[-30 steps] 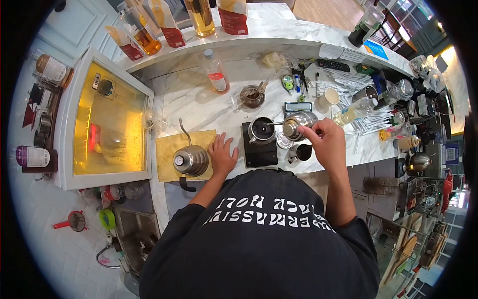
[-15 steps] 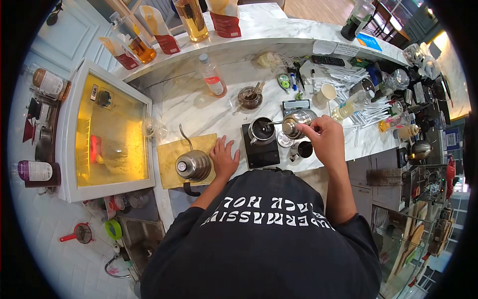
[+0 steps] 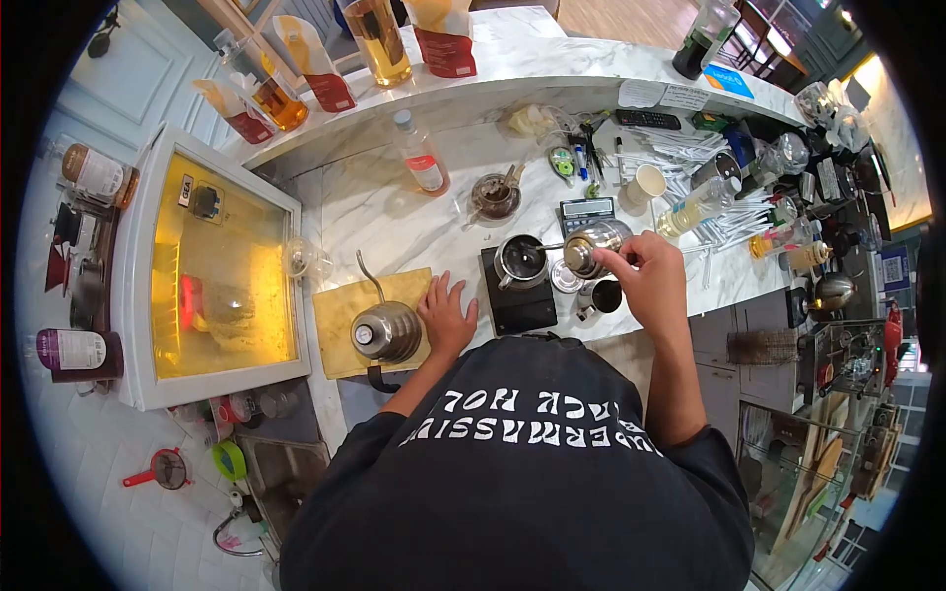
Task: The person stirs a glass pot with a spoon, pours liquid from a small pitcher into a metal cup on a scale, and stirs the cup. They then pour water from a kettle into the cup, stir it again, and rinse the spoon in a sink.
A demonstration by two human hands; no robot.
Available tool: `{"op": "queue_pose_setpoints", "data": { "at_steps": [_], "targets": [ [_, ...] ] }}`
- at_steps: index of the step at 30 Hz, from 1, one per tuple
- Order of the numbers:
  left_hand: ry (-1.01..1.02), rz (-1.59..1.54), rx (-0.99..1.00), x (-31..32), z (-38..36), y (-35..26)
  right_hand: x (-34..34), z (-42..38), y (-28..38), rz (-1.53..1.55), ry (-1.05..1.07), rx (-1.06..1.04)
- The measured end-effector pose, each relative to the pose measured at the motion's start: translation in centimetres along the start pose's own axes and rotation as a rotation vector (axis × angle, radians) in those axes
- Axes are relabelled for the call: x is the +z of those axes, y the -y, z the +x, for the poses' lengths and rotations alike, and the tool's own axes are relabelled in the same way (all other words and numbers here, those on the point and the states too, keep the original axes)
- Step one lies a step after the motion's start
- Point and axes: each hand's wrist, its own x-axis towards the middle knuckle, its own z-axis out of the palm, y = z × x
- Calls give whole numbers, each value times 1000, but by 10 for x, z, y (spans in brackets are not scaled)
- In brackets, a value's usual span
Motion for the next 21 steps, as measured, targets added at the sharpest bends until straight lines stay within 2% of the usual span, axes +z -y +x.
{"op": "queue_pose_setpoints", "data": {
  "at_steps": [21],
  "targets": [
    [17, 20, -14, 1, -1, 0, 3, -2, -2, 19, 22, -34]
  ]
}}
